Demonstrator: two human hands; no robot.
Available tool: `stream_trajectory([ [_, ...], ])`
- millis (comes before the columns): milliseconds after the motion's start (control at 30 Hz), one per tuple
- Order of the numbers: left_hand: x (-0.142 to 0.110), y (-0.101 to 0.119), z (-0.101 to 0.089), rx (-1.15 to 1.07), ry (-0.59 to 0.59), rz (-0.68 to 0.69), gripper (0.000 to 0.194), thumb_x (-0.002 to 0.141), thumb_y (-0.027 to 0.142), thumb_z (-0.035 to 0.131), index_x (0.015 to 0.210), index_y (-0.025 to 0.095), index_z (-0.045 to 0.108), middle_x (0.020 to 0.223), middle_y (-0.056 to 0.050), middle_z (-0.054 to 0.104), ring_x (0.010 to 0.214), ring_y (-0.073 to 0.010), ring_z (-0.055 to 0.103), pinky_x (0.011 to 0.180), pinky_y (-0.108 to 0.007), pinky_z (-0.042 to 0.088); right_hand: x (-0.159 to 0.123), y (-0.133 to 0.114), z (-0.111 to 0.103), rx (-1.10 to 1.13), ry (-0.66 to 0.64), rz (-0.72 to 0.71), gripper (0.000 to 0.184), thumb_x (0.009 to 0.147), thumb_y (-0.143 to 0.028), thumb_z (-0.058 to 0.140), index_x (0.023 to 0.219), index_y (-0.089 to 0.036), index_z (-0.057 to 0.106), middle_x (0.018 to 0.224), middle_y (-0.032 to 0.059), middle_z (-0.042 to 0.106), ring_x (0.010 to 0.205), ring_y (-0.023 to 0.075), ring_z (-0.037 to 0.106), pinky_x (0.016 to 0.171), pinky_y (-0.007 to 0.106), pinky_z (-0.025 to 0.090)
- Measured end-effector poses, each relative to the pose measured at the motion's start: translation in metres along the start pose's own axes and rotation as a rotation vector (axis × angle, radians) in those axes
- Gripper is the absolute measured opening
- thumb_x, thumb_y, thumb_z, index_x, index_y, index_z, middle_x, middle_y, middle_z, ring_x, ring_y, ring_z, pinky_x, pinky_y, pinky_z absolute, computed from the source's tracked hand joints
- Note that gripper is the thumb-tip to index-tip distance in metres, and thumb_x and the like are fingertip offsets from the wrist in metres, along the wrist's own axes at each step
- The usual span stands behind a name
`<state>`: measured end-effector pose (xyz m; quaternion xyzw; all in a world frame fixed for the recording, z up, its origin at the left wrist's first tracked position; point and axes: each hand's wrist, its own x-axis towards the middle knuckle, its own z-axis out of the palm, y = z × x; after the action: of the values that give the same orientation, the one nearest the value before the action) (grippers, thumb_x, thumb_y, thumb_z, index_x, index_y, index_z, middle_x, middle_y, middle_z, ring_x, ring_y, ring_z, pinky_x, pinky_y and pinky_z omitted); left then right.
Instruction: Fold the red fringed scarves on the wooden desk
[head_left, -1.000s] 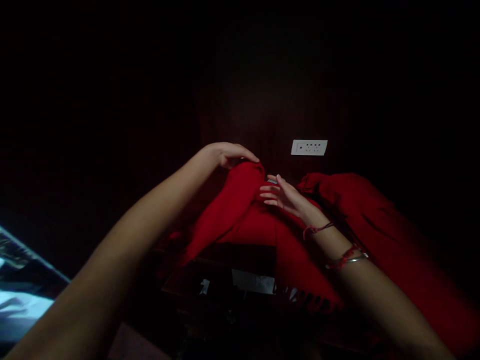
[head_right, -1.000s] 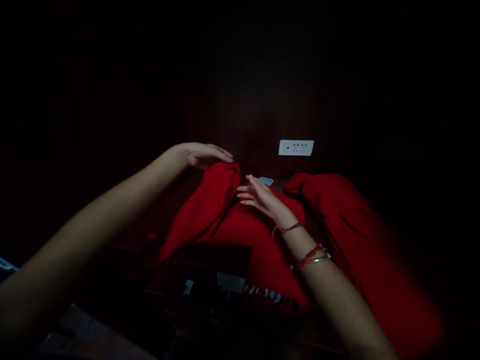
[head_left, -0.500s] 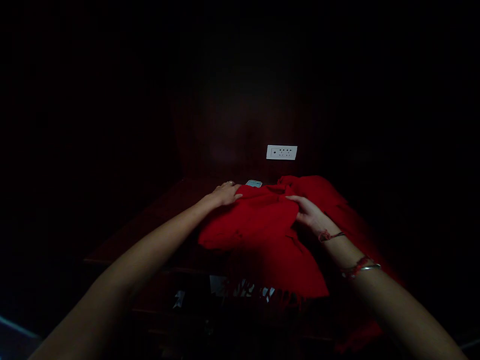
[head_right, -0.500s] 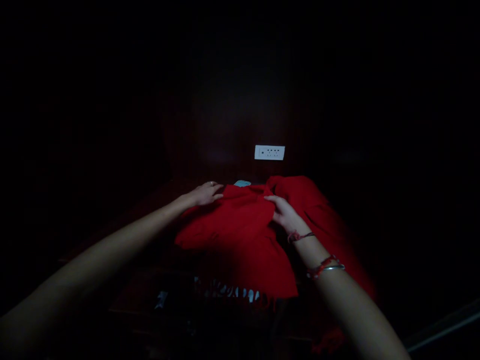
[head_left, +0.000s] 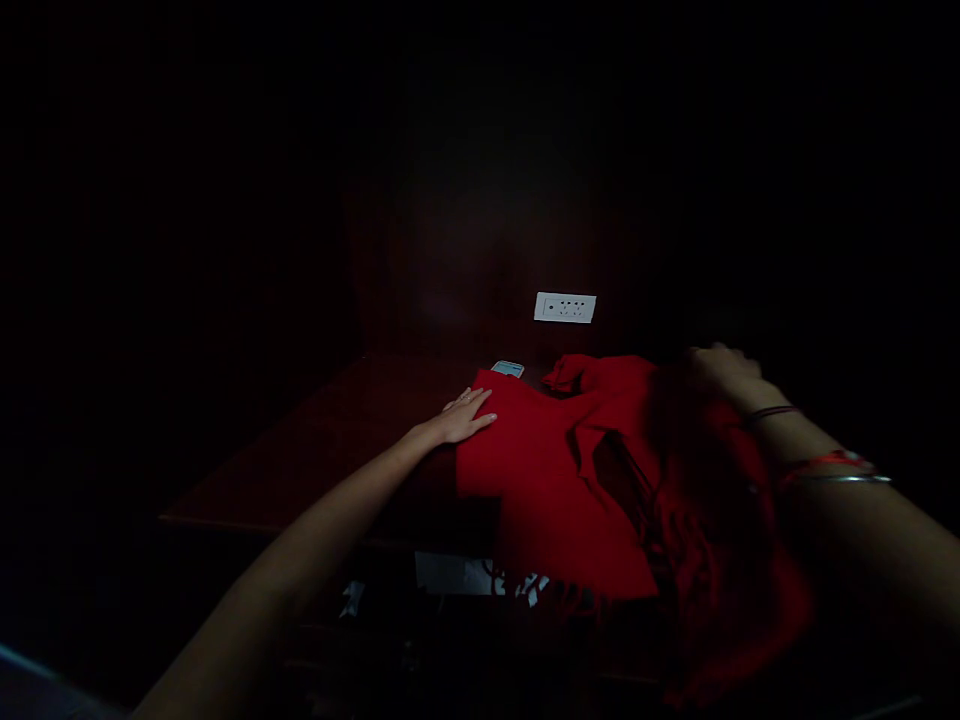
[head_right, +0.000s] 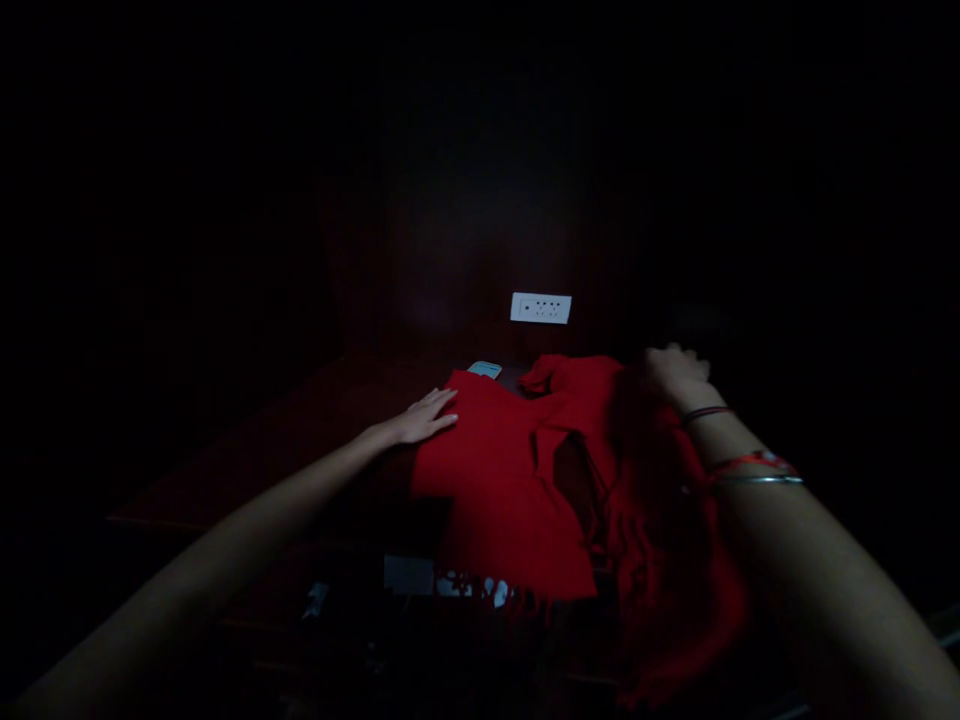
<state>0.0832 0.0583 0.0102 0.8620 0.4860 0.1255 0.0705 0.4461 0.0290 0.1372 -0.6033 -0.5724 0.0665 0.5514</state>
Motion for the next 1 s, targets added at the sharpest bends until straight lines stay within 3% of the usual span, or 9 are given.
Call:
stream_trajectory([
  [33,0.004,0.002,0.004,0.005,-0.023,0.033,0.067,0.079,0.058,0.019,0.131,0.016,0.013,0.137,-0.008,0.014,0.125,-0.0224,0.007,0.097,-0.039,0.015,-0.008,0.003,0.011,-0.128,-0.037,-0.003,0.007,0.059,-0.015,0.063,0.055,-0.012,0.058,0.099,0.0187,0.053,0.109,0.0368,0.034,0.084,0.057,0.020],
  [100,0.009,0.004,0.011,0.012,-0.095,0.081,0.067,0.079,0.058,0.021,0.131,0.018,0.013,0.137,-0.007,0.015,0.124,-0.0212,0.009,0.098,-0.039,0.013,-0.028,0.004,0.041,-0.764,-0.453,-0.134,0.027,0.066,-0.027,0.058,0.090,-0.015,0.060,0.112,0.0185,0.046,0.107,0.0381,0.036,0.080,0.059,0.027],
  [267,0.006,-0.004,0.024,0.029,-0.178,0.092,0.068,0.077,0.060,0.023,0.131,0.021,0.013,0.136,-0.007,0.016,0.124,-0.0201,0.014,0.098,-0.041,0.008,-0.080,-0.002,0.117,-0.832,-0.856,-0.449,0.050,0.075,-0.047,0.042,0.117,-0.021,0.043,0.123,0.0116,0.039,0.110,0.0280,0.036,0.086,0.044,0.032],
  [400,-0.011,-0.027,0.017,0.050,-0.199,0.105,0.067,0.077,0.060,0.023,0.132,0.023,0.010,0.137,-0.005,0.014,0.124,-0.0202,0.012,0.098,-0.042,0.005,-0.103,-0.004,0.140,-0.796,-1.121,-0.563,0.059,0.078,-0.049,0.033,0.126,-0.014,0.032,0.126,0.0151,0.035,0.112,0.0273,0.035,0.088,0.042,0.031],
  [567,-0.042,-0.076,-0.009,0.094,-0.254,0.064,0.063,0.079,0.056,0.026,0.131,0.025,0.011,0.137,-0.005,0.015,0.123,-0.0238,0.013,0.097,-0.047,0.007,-0.105,-0.010,0.122,-0.710,-1.061,-0.676,0.059,0.077,-0.050,0.036,0.124,-0.015,0.035,0.124,0.0140,0.038,0.111,0.0258,0.037,0.090,0.038,0.029],
  [667,-0.059,-0.093,-0.023,0.174,-0.130,0.068,0.058,0.081,0.050,0.030,0.130,0.022,0.017,0.135,-0.007,0.021,0.122,-0.0258,0.016,0.095,-0.049,0.010,-0.105,-0.007,0.102,-0.740,-1.036,-0.733,0.060,0.072,-0.049,0.045,0.123,-0.018,0.038,0.123,0.0133,0.039,0.112,0.0264,0.035,0.090,0.042,0.026],
  [767,-0.070,-0.075,-0.032,0.227,0.007,0.180,0.047,0.083,0.045,0.031,0.122,0.019,0.034,0.130,-0.007,0.031,0.117,-0.0225,0.026,0.096,-0.041,0.019,-0.114,0.001,0.087,-0.794,-1.004,-0.842,0.055,0.070,-0.039,0.051,0.120,-0.019,0.041,0.120,0.0122,0.043,0.111,0.0266,0.036,0.091,0.045,0.023],
  [867,-0.079,-0.034,-0.034,0.245,-0.044,0.359,0.045,0.079,0.046,0.039,0.116,0.021,0.041,0.118,-0.005,0.043,0.105,-0.0172,0.042,0.089,-0.028,0.032,-0.128,0.007,0.084,-0.798,-0.910,-0.947,0.043,0.073,-0.025,0.049,0.115,-0.018,0.046,0.114,0.0105,0.049,0.105,0.0232,0.041,0.088,0.039,0.027],
  [1000,-0.089,0.005,-0.027,0.429,-0.085,0.418,0.038,0.076,0.034,0.046,0.112,0.022,0.044,0.107,-0.006,0.050,0.094,-0.0190,0.049,0.076,-0.028,0.039,-0.146,0.004,0.097,-0.777,-0.815,-1.036,0.026,0.079,-0.019,0.040,0.101,-0.018,0.054,0.095,0.0082,0.057,0.089,0.0182,0.048,0.078,0.031,0.031],
])
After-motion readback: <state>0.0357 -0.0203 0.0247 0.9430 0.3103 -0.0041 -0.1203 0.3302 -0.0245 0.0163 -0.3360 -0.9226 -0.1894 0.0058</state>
